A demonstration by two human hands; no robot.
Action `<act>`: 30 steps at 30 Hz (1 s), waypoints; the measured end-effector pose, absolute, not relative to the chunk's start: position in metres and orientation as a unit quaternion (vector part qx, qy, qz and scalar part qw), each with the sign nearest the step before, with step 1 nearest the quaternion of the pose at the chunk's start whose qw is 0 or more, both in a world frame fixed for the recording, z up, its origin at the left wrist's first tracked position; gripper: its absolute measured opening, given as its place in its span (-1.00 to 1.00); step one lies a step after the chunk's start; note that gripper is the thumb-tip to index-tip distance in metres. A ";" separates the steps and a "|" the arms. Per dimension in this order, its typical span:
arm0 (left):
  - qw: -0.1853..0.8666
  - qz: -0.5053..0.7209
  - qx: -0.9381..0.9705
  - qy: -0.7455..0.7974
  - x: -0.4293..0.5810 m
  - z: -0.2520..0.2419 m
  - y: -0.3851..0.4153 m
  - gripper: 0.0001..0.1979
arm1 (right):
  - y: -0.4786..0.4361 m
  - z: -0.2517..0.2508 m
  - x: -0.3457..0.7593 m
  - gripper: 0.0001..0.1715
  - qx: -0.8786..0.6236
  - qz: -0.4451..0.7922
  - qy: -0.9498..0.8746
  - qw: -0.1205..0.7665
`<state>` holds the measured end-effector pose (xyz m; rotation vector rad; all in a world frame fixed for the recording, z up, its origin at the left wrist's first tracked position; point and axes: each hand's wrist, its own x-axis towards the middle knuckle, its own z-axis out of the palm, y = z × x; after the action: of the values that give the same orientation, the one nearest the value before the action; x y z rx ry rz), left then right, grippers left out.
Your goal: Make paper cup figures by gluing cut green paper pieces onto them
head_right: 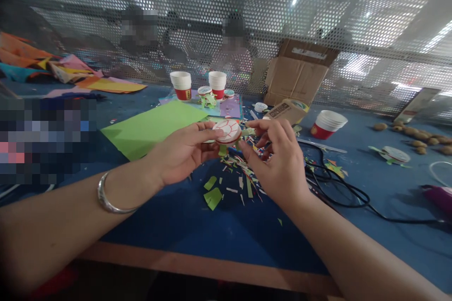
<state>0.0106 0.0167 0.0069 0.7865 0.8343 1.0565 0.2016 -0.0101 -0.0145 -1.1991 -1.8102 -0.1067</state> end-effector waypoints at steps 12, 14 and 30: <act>0.722 0.442 0.393 0.358 0.002 0.004 0.020 -0.82 | -0.008 -0.016 0.205 -0.63 -0.472 -0.013 -0.749 0.465; 0.722 0.435 0.404 0.355 0.001 0.004 0.022 -0.81 | -0.008 -0.015 0.205 -0.62 -0.471 -0.014 -0.752 0.461; 0.718 0.494 0.369 0.324 0.004 0.009 0.019 -0.60 | -0.005 -0.019 0.205 -0.48 -0.454 0.234 -0.669 0.540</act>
<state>0.0037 0.0191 0.0092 0.8152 0.7164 1.0921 0.2049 -0.0051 -0.0188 -1.0796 -1.5903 0.5565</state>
